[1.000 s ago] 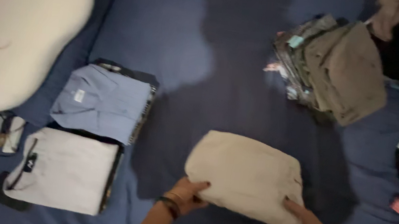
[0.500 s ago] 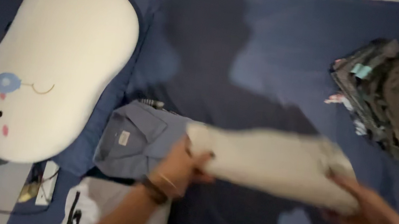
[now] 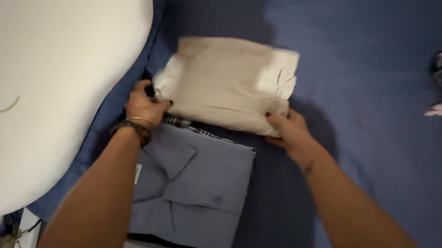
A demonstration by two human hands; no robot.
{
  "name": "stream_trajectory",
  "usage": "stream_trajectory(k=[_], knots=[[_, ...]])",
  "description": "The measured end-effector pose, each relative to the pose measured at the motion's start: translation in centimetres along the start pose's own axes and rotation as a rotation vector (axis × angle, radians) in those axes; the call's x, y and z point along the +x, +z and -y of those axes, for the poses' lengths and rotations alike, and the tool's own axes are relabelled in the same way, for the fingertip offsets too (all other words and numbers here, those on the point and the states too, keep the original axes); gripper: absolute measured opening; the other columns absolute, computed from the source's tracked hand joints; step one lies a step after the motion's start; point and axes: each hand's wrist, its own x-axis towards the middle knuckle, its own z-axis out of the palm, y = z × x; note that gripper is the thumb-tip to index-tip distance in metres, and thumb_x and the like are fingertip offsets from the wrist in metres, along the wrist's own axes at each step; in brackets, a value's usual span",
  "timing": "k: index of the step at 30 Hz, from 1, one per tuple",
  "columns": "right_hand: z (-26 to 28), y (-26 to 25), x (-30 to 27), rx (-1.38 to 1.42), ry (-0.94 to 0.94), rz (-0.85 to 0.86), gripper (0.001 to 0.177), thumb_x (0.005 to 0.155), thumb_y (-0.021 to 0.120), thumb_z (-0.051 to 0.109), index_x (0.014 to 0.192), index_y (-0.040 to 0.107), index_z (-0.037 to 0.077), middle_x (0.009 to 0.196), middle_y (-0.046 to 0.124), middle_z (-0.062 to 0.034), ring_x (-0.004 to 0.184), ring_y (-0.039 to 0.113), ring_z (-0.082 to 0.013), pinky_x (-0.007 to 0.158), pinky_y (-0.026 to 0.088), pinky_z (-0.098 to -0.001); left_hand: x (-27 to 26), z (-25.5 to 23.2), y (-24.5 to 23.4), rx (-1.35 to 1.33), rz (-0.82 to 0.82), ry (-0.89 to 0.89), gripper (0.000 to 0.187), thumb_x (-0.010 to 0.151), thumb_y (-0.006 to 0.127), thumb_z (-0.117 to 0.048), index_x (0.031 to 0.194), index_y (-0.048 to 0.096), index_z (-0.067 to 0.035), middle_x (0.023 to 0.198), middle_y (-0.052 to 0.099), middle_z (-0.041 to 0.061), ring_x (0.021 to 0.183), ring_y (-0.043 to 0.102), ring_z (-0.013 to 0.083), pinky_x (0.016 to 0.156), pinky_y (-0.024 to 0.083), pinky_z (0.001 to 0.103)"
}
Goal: The person folds several garments on a bed, including a light blue shirt, a patterned shirt, a black t-shirt, and two pairs of trousers. Each item is smoothed, folded into a compact rectangle, and stacked on the left side of the bed.
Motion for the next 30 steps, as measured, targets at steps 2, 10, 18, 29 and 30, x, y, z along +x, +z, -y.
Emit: stream_trajectory(k=[2,10,18,29,30], knots=[[-0.9,-0.1,0.4,-0.04,0.001,0.012,0.057,0.087,0.065,0.021,0.142,0.053,0.014,0.132,0.066,-0.0089,0.116,0.067,-0.0288,0.09,0.058,-0.0492,-0.1,1.1,0.5,0.062,0.032,-0.158,0.084,0.066,0.088,-0.032,0.138,0.055,-0.005,0.12,0.072,0.02,0.111,0.071,0.0358,0.102,0.051,0.04],[-1.0,1.3,-3.9,-0.968,-1.216,-0.464,0.067,0.095,0.066,0.033,0.151,0.042,0.005,0.15,0.046,-0.0282,0.142,0.041,-0.0431,0.119,0.035,-0.0591,-2.8,-8.9,1.4,0.412,-0.106,0.483,0.077,0.095,0.071,-0.046,0.159,0.037,-0.019,0.166,0.029,0.027,0.153,0.03,0.045,0.119,0.029,0.06],[0.2,-3.5,-4.0,-1.071,-0.874,-0.035,0.064,0.091,0.068,0.039,0.148,0.052,0.014,0.156,0.039,-0.025,0.145,0.034,-0.0446,0.115,0.031,-0.0592,-4.6,-15.1,3.7,0.746,0.454,0.292,0.077,0.09,0.053,-0.06,0.157,0.027,-0.033,0.166,0.011,0.02,0.152,0.006,0.0448,0.115,0.006,0.069],[-2.4,-35.4,-13.9,-0.857,-0.659,-0.834,0.025,0.093,0.069,0.023,0.11,0.073,0.007,0.11,0.075,-0.0149,0.104,0.072,-0.031,0.094,0.054,-0.0425,-28.3,-31.0,14.8,0.291,0.763,0.536,0.097,0.079,0.076,-0.047,0.158,0.026,-0.02,0.164,0.009,0.026,0.152,0.005,0.0453,0.116,0.009,0.067],[-2.3,-38.1,-14.1,-0.898,-0.706,-0.897,0.024,0.093,0.07,0.023,0.11,0.072,0.006,0.11,0.073,-0.0162,0.105,0.07,-0.0334,0.095,0.054,-0.0436,-30.2,-32.4,15.8,0.291,0.813,0.52,0.097,0.083,0.074,-0.049,0.159,0.023,-0.021,0.165,0.006,0.025,0.153,0.002,0.0446,0.117,0.006,0.068]])
